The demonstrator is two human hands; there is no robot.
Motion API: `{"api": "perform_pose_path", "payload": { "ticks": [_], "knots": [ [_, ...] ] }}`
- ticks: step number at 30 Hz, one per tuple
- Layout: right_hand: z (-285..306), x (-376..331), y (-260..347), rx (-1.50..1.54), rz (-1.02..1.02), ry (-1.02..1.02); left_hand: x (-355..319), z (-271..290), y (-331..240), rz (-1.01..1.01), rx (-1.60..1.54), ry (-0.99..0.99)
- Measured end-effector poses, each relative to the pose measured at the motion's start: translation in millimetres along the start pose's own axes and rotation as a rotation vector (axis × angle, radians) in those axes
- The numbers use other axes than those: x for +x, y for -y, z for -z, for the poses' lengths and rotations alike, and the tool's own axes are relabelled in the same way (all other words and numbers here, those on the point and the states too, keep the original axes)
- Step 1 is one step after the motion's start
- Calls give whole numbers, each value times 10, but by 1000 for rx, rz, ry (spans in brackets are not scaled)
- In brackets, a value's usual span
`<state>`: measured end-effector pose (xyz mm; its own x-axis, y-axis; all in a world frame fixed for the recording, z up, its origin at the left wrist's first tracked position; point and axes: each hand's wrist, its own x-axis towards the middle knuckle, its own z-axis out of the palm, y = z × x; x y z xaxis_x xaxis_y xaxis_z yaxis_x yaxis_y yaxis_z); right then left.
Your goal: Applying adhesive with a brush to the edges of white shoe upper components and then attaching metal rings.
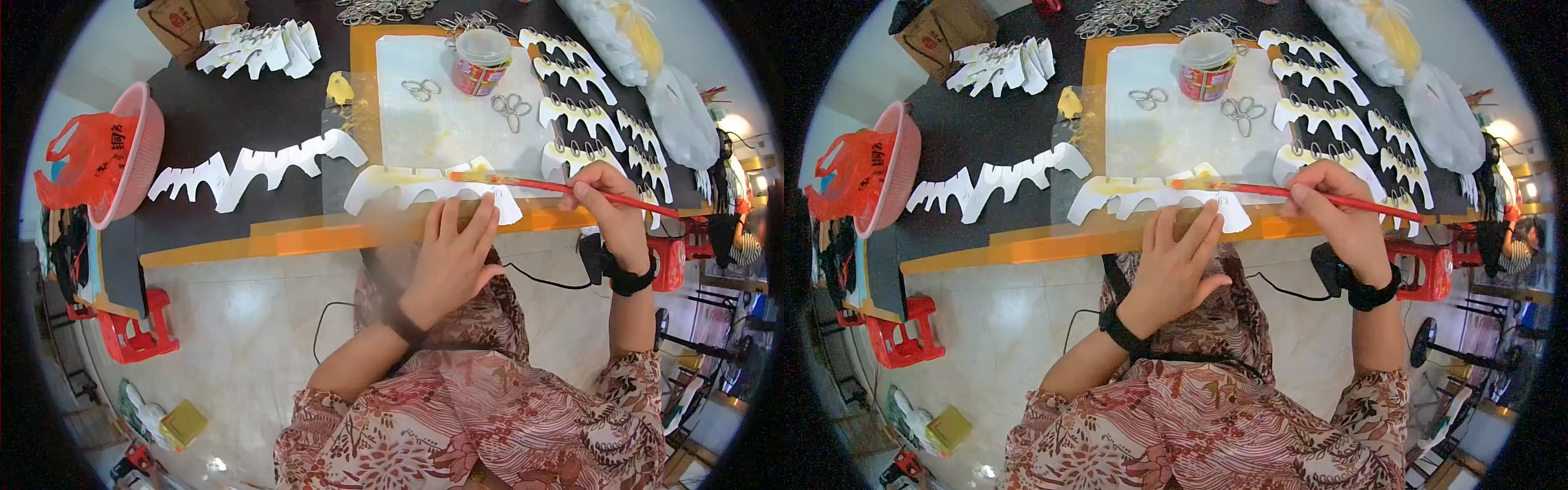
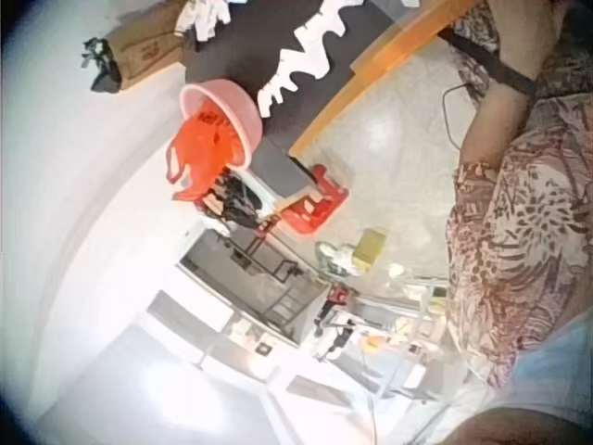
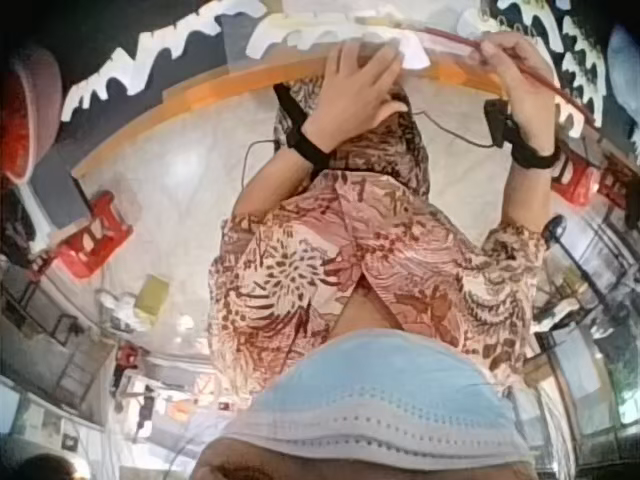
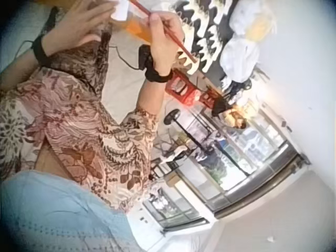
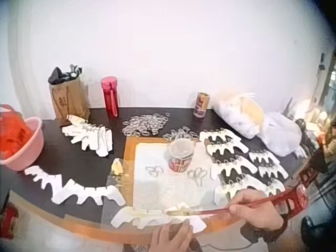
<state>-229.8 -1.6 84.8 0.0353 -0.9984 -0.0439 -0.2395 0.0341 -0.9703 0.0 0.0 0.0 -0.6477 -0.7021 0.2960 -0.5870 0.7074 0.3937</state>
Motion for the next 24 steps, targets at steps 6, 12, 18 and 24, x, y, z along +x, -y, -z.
{"api": "perform_pose_path", "payload": {
  "ticks": [6,12,18,24],
  "knots": [
    [194,-73,146,-98,8,-93,32,-80,-97,-10,-46,-38],
    [90,-49,88,-94,-11,-24,42,-78,-105,-6,-46,-29],
    [169,-127,135,-166,-22,-21,46,-70,-110,-3,-41,-19],
    [142,-81,92,-168,11,-46,49,-72,-109,-2,-28,-19]
  ]
}}
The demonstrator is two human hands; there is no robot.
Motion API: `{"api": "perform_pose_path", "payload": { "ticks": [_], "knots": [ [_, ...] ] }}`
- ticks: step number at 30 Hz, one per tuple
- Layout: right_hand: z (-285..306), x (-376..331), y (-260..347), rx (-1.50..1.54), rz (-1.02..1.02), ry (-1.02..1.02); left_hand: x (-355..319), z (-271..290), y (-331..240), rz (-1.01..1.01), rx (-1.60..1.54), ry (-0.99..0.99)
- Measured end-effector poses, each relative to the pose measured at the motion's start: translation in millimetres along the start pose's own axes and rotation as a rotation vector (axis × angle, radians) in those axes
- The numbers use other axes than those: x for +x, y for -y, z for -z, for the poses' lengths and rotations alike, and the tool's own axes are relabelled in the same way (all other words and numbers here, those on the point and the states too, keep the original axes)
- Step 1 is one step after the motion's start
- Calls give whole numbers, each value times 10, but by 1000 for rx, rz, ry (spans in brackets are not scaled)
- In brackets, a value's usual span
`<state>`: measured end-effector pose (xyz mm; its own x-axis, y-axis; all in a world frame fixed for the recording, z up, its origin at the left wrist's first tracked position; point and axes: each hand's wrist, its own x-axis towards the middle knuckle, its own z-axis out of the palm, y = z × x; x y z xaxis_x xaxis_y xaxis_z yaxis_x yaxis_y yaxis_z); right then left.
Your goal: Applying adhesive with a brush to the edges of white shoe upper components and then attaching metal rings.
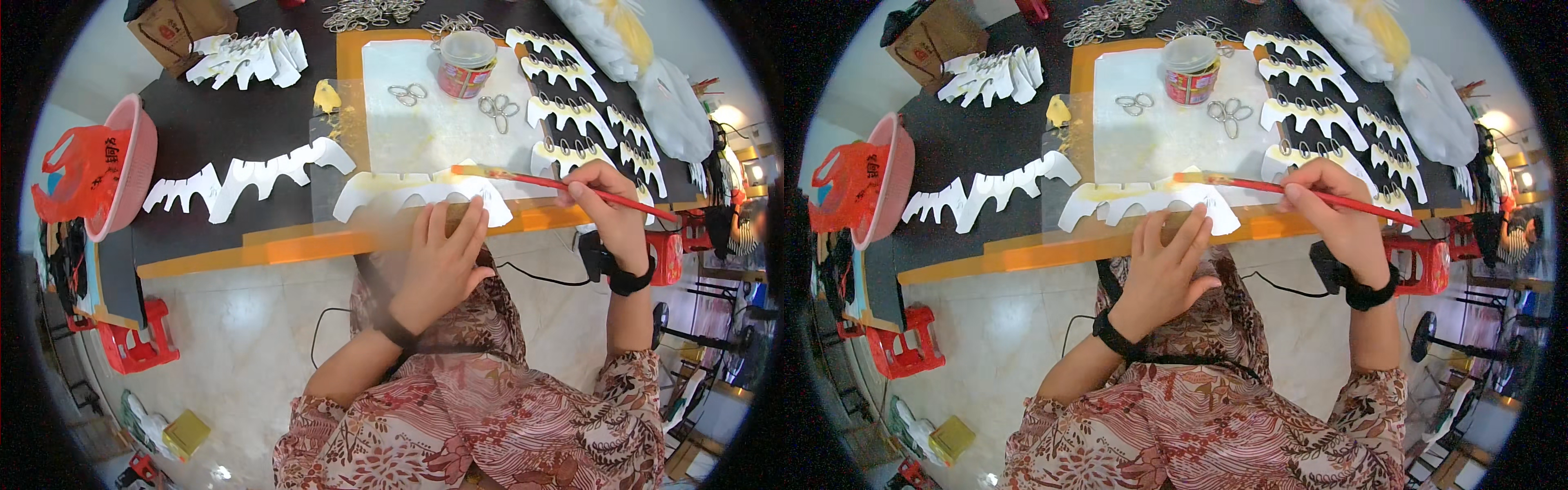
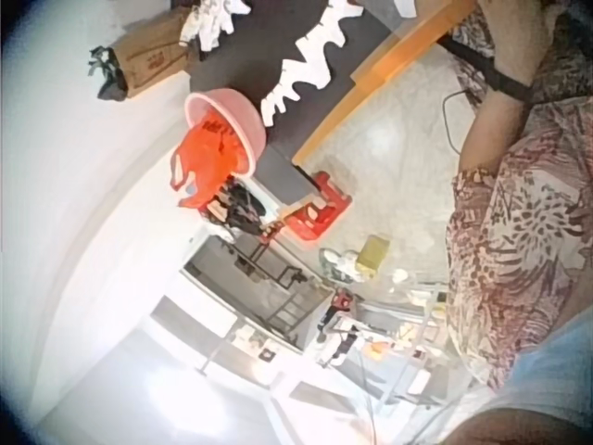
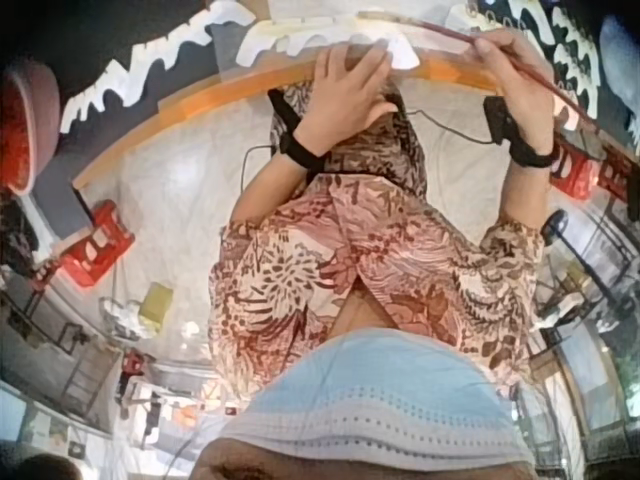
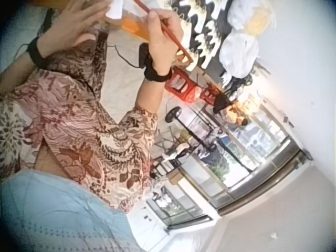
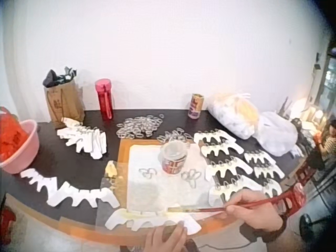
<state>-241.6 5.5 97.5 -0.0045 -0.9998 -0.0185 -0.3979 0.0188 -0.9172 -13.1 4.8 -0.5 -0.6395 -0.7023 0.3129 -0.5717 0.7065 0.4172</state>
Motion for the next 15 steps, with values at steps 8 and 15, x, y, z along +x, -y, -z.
{"api": "perform_pose_path", "payload": {
  "ticks": [8,15],
  "knots": [
    [-75,-39,2,-12,21,36,-6,10,-6,4,4,6],
    [72,-85,9,-134,142,66,-11,-1,11,-6,2,5]
  ]
}}
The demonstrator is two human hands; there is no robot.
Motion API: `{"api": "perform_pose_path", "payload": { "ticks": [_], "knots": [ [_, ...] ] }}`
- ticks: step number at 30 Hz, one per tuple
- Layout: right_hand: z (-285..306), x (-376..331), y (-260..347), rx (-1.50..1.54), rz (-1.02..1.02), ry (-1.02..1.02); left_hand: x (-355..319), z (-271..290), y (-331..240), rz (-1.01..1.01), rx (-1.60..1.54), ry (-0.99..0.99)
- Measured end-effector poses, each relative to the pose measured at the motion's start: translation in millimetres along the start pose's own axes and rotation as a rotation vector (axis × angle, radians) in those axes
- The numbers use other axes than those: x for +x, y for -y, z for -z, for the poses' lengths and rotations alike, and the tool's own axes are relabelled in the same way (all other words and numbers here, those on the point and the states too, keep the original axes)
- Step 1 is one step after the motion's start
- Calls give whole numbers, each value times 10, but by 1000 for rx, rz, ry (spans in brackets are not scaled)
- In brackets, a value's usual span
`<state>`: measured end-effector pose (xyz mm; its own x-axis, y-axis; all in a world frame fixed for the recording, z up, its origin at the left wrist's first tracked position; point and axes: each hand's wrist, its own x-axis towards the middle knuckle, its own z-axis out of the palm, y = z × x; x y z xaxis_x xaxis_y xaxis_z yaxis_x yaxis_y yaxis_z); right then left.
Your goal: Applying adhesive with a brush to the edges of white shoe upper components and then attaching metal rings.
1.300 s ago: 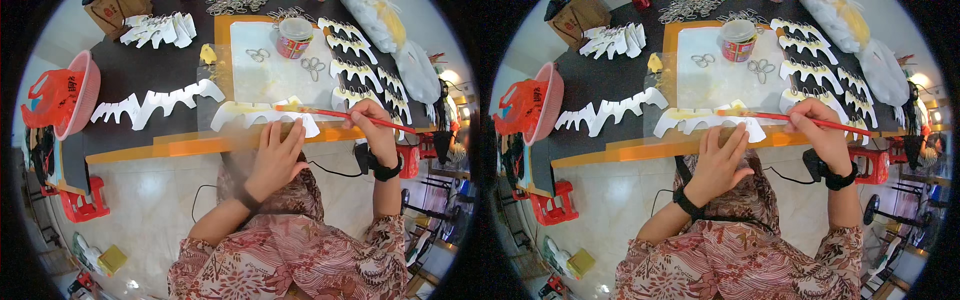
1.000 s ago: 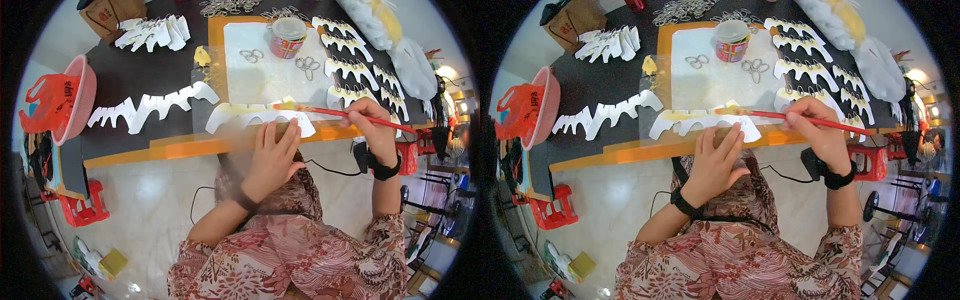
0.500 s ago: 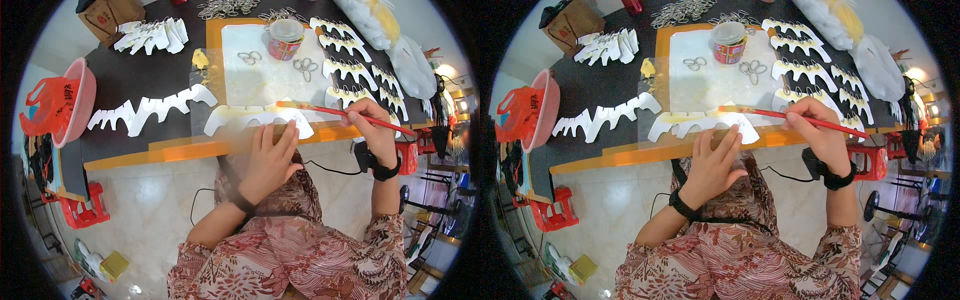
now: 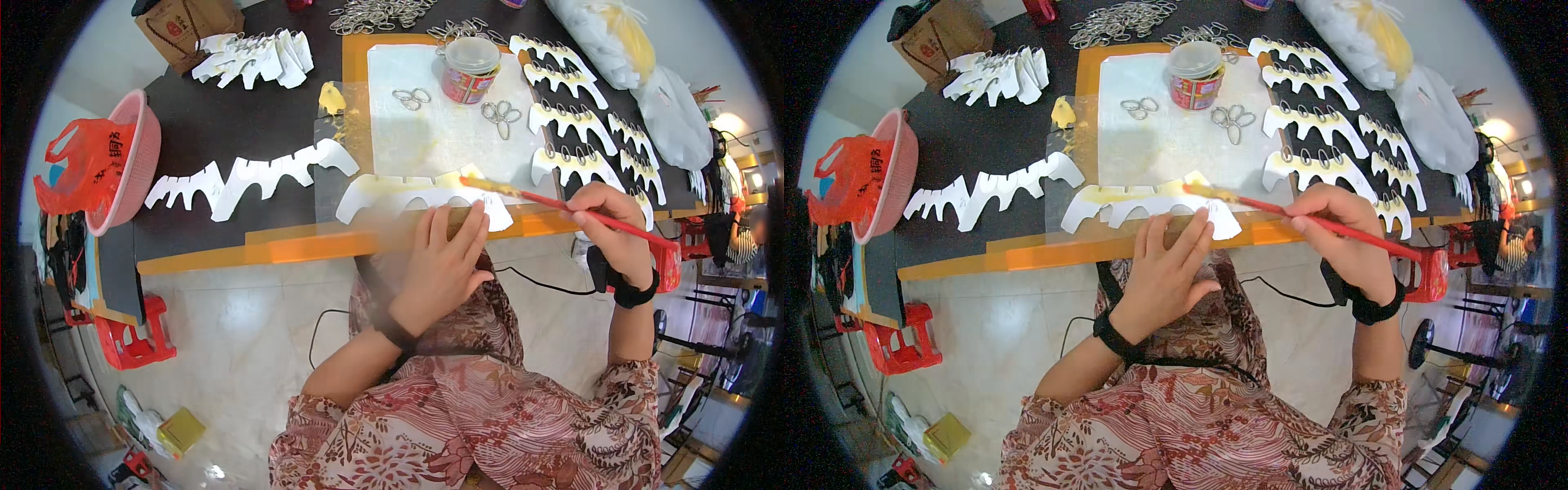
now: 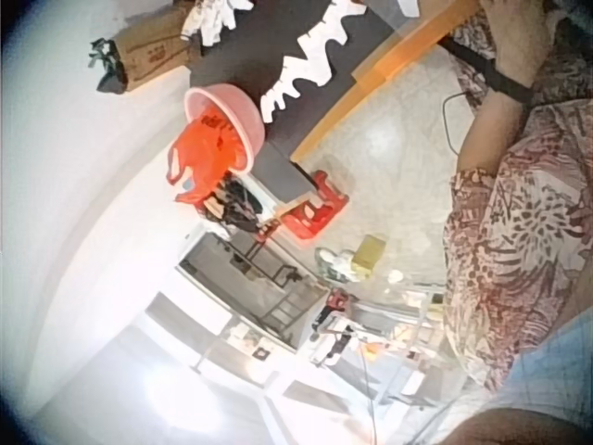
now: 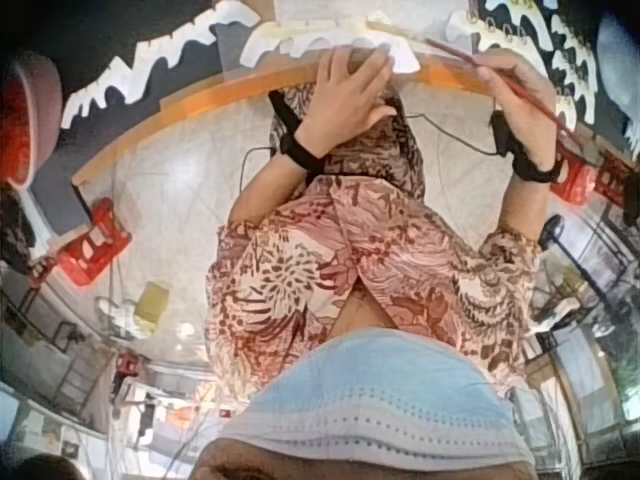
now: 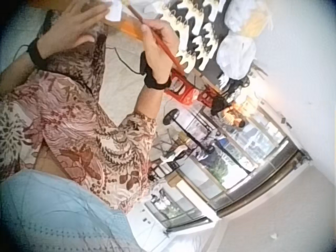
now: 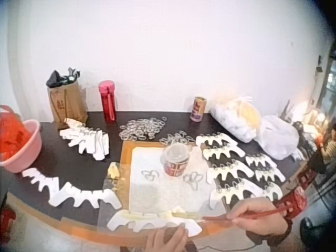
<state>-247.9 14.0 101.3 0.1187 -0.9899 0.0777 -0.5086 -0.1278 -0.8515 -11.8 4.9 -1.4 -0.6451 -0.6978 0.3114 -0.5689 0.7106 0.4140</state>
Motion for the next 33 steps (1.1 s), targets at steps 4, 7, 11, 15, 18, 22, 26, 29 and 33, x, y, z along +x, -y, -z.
{"api": "perform_pose_path", "payload": {
  "ticks": [4,7,11,15,18,22,26,29,33],
  "knots": [
    [-86,21,20,1,73,75,0,2,-4,3,-4,2],
    [-72,18,33,27,-30,-35,0,-4,0,1,7,6],
    [-84,-8,42,79,-39,-33,-7,1,3,7,-4,6],
    [-148,-2,-17,70,-92,16,6,10,-10,9,3,2],
    [-87,-30,4,164,-151,-40,7,8,-5,3,-3,9],
    [-165,38,34,130,-137,-53,3,-1,-10,6,8,3],
    [-159,20,5,196,-147,2,12,4,-11,6,4,-7],
    [-89,12,8,159,-153,-45,15,-7,-8,5,1,5],
    [-94,19,-1,103,-138,-61,18,11,-28,22,19,12]
  ]
}}
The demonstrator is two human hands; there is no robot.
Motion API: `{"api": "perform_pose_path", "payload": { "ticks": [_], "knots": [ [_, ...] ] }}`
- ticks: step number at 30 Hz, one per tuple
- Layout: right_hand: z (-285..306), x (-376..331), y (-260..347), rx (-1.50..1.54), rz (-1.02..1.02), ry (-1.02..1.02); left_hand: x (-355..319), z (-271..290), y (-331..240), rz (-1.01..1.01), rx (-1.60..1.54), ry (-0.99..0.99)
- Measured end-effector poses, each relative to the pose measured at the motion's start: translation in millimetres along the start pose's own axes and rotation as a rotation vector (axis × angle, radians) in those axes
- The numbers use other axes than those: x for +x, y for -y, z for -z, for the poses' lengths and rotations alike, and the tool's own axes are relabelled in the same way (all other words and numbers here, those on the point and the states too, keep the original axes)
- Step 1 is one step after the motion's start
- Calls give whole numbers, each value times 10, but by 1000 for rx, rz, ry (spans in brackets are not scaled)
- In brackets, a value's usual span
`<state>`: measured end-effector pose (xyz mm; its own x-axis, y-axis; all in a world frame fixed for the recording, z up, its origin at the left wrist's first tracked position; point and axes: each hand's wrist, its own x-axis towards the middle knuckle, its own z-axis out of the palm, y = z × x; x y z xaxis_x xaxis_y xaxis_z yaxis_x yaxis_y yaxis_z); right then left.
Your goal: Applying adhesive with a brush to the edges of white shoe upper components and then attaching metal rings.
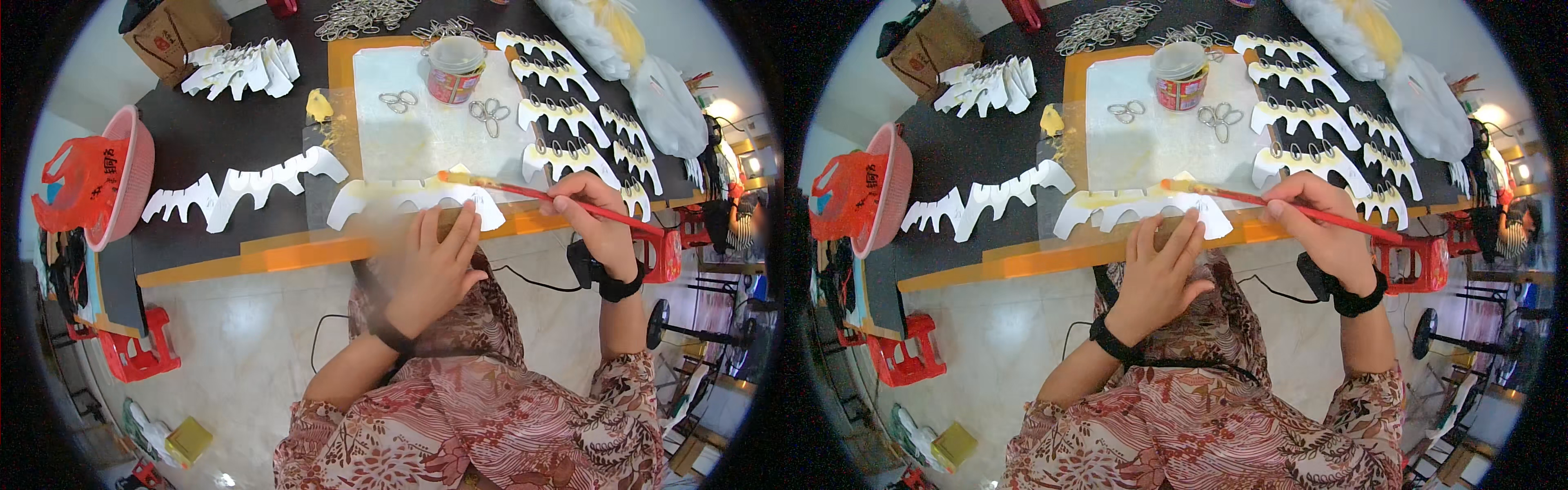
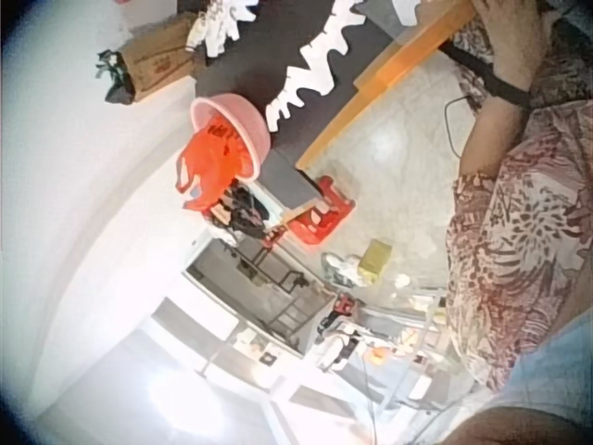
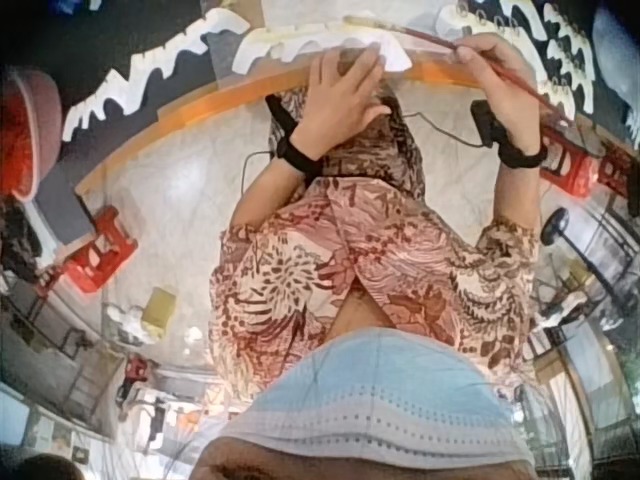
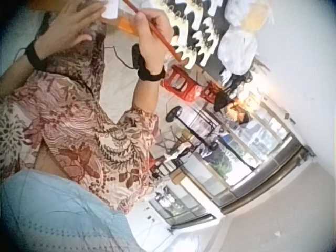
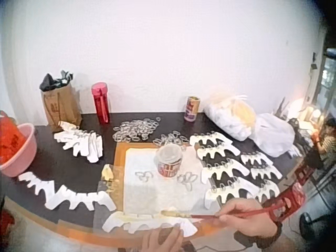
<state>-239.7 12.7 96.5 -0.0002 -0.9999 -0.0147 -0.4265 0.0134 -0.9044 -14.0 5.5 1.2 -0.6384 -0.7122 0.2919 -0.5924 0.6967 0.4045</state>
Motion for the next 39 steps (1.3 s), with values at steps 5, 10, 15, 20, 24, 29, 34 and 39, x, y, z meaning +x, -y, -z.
{"api": "perform_pose_path", "payload": {
  "ticks": [5,10,15,20,24,29,34,39],
  "knots": [
    [80,-25,47,21,-23,-37,12,4,5,-21,-5,-5],
    [35,-18,-12,5,-3,20,11,5,-5,-13,15,7],
    [111,-32,10,3,-12,-65,17,-1,-4,-22,5,-3],
    [72,-40,28,-17,-41,-88,13,-3,-4,-12,-27,-32],
    [83,-52,71,-28,-29,-88,30,-5,-21,-11,-35,-36],
    [92,-20,72,23,-24,-84,46,36,-37,25,-96,-30],
    [138,13,114,63,-22,-86,33,21,-27,30,-46,-22],
    [106,28,78,17,-45,-63,34,31,-28,38,-45,-44]
  ]
}}
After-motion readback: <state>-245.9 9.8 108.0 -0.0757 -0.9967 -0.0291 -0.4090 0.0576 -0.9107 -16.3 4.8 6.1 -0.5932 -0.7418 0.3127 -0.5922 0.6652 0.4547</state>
